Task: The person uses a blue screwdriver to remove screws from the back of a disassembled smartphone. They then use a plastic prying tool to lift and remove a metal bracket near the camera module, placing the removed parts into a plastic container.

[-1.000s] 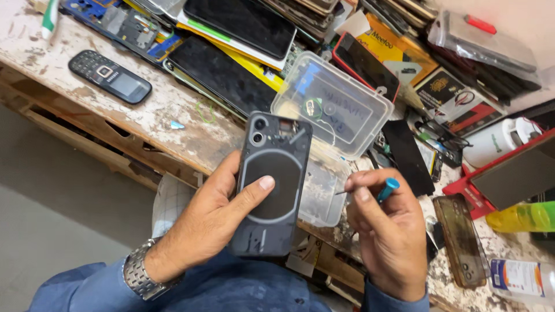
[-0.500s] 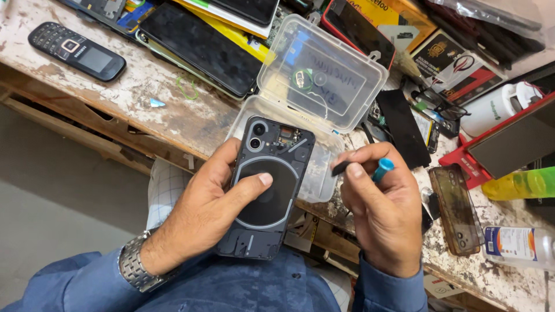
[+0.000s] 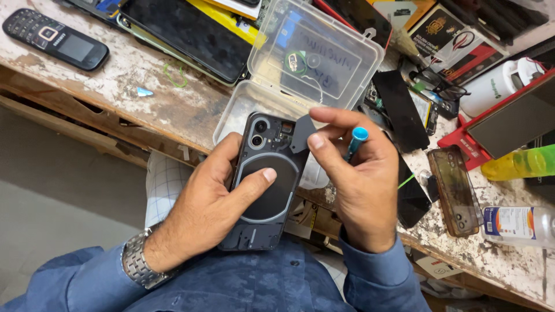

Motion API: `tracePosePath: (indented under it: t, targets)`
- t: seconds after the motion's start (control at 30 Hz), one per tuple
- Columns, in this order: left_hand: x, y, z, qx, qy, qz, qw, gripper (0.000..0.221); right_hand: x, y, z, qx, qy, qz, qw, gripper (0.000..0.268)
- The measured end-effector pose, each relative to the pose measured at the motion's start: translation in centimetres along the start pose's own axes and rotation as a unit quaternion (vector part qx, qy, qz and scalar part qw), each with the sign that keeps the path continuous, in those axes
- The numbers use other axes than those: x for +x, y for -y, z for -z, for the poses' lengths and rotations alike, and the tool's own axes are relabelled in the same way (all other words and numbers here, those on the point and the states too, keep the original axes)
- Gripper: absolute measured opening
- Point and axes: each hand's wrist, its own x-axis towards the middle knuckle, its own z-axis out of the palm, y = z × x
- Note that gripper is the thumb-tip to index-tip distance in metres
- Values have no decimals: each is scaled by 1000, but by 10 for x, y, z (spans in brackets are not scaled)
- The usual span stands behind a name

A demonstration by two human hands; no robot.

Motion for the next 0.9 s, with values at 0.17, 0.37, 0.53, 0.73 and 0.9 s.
tracePosePath:
  t: [0.17, 0.37, 0.53, 0.73, 0.9]
  targets:
    - [0, 1, 0, -24, 1, 2, 1000, 30, -1, 1, -2, -23, 18, 19, 999, 29]
    - [0, 7, 0, -46, -2, 20, 999, 30, -4, -4, 2, 58, -3, -51, 997, 16]
    - [1, 10, -2, -115, -5, 10, 993, 36, -8, -7, 6, 53, -5, -15, 999, 13]
    - [2, 8, -3, -147, -3, 30, 989, 39, -4, -11, 13, 128, -60, -36, 989, 19]
    - [2, 8, -1, -77, 1, 8, 997, 42, -10, -20, 15, 137, -78, -21, 987, 16]
